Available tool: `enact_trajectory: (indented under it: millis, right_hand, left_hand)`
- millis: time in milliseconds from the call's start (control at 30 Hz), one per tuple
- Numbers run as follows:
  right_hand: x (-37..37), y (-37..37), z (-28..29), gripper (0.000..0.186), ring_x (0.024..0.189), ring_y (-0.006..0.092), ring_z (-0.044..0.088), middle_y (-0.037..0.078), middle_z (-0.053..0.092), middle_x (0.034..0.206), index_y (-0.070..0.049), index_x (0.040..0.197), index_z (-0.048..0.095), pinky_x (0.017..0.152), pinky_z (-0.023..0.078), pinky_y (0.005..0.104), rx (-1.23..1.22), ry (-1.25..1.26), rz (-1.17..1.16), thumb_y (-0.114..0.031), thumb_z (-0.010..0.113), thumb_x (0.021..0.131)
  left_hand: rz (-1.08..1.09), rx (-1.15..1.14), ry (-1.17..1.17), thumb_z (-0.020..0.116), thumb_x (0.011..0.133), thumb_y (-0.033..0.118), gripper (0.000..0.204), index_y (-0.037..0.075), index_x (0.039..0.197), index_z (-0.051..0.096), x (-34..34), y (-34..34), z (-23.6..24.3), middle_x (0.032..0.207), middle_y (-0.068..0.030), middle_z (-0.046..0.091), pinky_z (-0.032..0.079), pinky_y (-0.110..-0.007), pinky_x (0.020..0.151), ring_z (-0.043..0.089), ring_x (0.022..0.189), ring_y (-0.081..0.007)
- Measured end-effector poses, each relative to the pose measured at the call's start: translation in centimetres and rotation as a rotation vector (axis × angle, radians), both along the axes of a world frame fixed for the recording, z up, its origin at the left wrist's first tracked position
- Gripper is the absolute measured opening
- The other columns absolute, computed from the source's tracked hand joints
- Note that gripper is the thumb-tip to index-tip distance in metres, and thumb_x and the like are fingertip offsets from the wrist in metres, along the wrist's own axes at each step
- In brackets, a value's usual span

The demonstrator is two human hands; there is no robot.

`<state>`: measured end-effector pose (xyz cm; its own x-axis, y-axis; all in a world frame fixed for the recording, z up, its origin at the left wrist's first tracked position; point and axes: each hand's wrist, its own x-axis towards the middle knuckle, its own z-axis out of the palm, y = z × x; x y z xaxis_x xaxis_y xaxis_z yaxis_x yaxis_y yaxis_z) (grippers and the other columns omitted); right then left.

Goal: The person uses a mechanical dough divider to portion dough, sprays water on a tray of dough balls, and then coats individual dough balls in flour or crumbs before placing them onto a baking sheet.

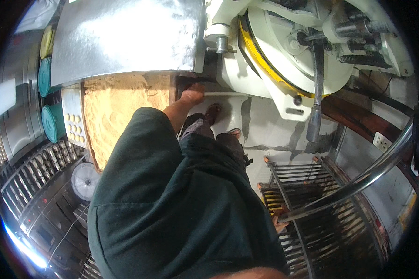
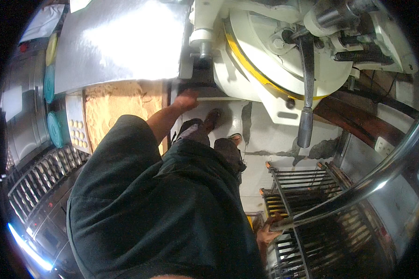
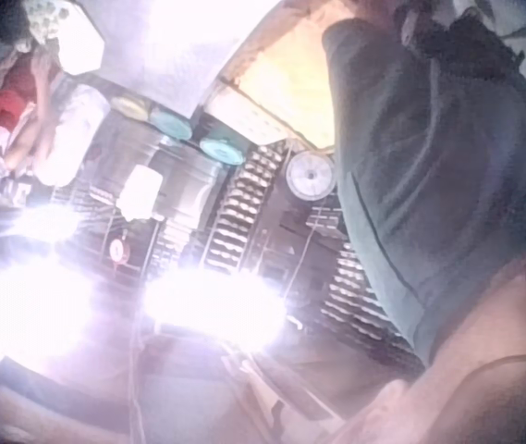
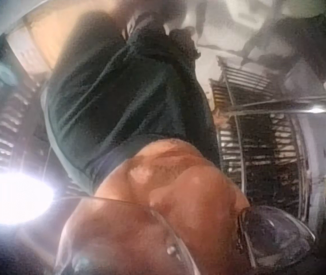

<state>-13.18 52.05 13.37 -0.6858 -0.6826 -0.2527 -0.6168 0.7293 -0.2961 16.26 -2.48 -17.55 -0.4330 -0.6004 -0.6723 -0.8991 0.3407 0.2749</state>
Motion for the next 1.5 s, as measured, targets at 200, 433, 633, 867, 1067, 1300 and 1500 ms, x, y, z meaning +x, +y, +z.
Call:
enact_trajectory:
  millis: [200, 433, 633, 867, 1067, 1300, 1500]
  right_hand:
    - [-0.3, 2.2, -1.1, 0.041, 0.116, 0.0486, 0.054, 0.034, 0.041, 0.134, -0.007, 0.139, 0.050, 0.091, 0.048, 0.0525, 0.140, -0.102, -0.135, -0.003, 0.054, 0.098]
    - [-1.4, 0.5, -0.8, 0.026, 0.099, 0.0376, 0.060, 0.023, 0.057, 0.116, 0.004, 0.124, 0.050, 0.087, 0.049, 0.0480, -0.136, -0.088, 0.052, -0.009, 0.051, 0.102]
    - [-1.3, -2.1, 0.7, 0.024, 0.090, 0.0345, 0.060, 0.023, 0.062, 0.106, 0.008, 0.113, 0.056, 0.083, 0.049, 0.0454, -0.170, -0.196, -0.045, -0.012, 0.052, 0.101]
    - [-0.4, -0.8, -0.9, 0.027, 0.092, 0.0288, 0.061, 0.019, 0.063, 0.103, 0.007, 0.112, 0.058, 0.081, 0.048, 0.0399, -0.329, -0.212, -0.278, -0.017, 0.057, 0.099]
    - [-0.2, -3.3, 0.5, 0.020, 0.093, 0.0301, 0.063, 0.020, 0.063, 0.105, 0.008, 0.108, 0.055, 0.079, 0.051, 0.0400, -0.298, -0.155, -0.135, -0.010, 0.056, 0.099]
    - [-0.1, -3.6, 0.8, 0.021, 0.095, 0.0287, 0.063, 0.020, 0.063, 0.106, 0.010, 0.114, 0.052, 0.079, 0.051, 0.0390, -0.336, -0.125, -0.015, -0.002, 0.055, 0.098]
    - [-0.4, -3.7, 1.8, 0.018, 0.096, 0.0251, 0.060, 0.017, 0.062, 0.108, 0.007, 0.115, 0.055, 0.085, 0.049, 0.0362, -0.228, -0.228, -0.134, 0.000, 0.051, 0.098]
  left_hand:
    - [0.035, 0.032, 0.031, 0.064, 0.088, 0.031, 0.045, 0.005, 0.124, 0.057, -0.4, -0.3, 1.0, 0.122, -0.0255, 0.063, 0.050, -0.052, 0.099, 0.060, 0.117, -0.0417]
    - [0.013, -0.033, 0.081, 0.065, 0.086, 0.028, 0.048, 0.002, 0.125, 0.056, 0.1, 0.0, 0.0, 0.121, -0.0262, 0.062, 0.050, -0.052, 0.100, 0.060, 0.117, -0.0429]
    - [0.020, 0.019, 0.068, 0.063, 0.085, 0.025, 0.046, 0.002, 0.125, 0.055, -0.2, -0.2, 0.4, 0.122, -0.0274, 0.061, 0.049, -0.052, 0.102, 0.058, 0.119, -0.0431]
    - [-0.007, -0.044, 0.080, 0.051, 0.093, 0.022, 0.034, 0.008, 0.124, 0.055, -0.3, 0.1, 0.6, 0.127, -0.0225, 0.060, 0.051, -0.049, 0.101, 0.060, 0.121, -0.0383]
    - [-0.068, -0.030, 0.011, 0.051, 0.094, 0.021, 0.035, 0.010, 0.127, 0.055, 0.4, 0.1, -0.7, 0.132, -0.0192, 0.058, 0.051, -0.048, 0.102, 0.059, 0.124, -0.0364]
    - [0.001, 0.005, -0.018, 0.050, 0.095, 0.020, 0.036, 0.010, 0.129, 0.055, -0.7, 0.2, 2.0, 0.132, -0.0198, 0.058, 0.050, -0.048, 0.103, 0.057, 0.127, -0.0359]
    - [-0.027, -0.005, 0.001, 0.049, 0.094, 0.020, 0.035, 0.007, 0.126, 0.056, -0.2, 0.2, 1.7, 0.128, -0.0218, 0.060, 0.050, -0.049, 0.102, 0.058, 0.125, -0.0382]
